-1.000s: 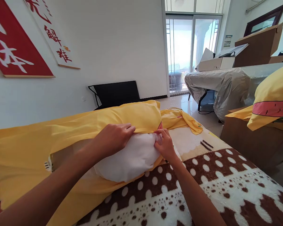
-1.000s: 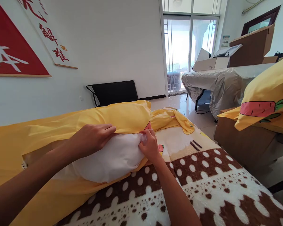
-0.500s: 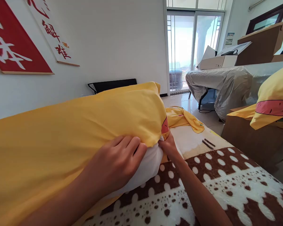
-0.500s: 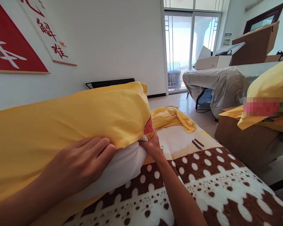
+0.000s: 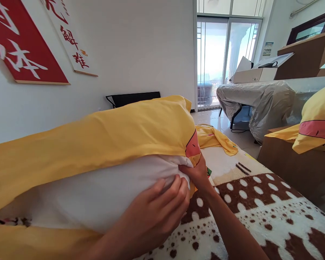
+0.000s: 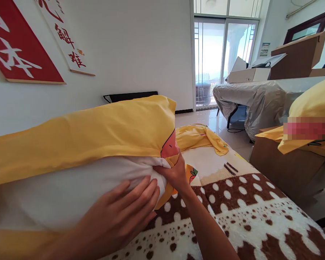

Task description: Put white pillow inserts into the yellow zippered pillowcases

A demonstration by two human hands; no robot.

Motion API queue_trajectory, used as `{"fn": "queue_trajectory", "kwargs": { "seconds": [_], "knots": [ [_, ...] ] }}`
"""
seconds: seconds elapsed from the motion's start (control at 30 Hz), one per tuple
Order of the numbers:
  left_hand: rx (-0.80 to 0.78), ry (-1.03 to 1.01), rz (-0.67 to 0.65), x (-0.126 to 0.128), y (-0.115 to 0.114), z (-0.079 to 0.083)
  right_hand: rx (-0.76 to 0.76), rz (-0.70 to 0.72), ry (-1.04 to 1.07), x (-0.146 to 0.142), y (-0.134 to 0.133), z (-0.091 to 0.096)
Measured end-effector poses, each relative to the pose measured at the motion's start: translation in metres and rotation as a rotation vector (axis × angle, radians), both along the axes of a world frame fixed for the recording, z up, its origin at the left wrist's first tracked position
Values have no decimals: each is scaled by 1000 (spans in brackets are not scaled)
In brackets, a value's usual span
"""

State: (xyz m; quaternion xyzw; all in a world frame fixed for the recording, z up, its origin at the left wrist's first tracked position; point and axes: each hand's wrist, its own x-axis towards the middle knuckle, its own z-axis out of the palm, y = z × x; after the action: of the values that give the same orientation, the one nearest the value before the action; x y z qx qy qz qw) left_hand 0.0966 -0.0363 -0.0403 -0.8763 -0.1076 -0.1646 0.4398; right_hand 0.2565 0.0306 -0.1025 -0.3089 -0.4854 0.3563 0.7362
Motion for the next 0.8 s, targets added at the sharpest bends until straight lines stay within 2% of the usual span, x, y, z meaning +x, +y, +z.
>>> {"fn": "queue_trajectory", "kwargs": {
  "seconds": [0.1,0.23,0.37,0.57,0.8],
  "knots": [
    [63,3,135,5,-3,-19,7,42,-20,2,-2,1],
    [133,2,199,3,-3,-17,-6,195,-38,4,-4,0],
    [90,-43,153,-5,-2,-9,1,258,-58,6,-5,0],
    [74,-82,107,-11,5,-11,12,337,-91,10,-6,-2],
    [73,-87,125,-7,5,-11,26,296,-224,19,-3,-7]
  ]
}}
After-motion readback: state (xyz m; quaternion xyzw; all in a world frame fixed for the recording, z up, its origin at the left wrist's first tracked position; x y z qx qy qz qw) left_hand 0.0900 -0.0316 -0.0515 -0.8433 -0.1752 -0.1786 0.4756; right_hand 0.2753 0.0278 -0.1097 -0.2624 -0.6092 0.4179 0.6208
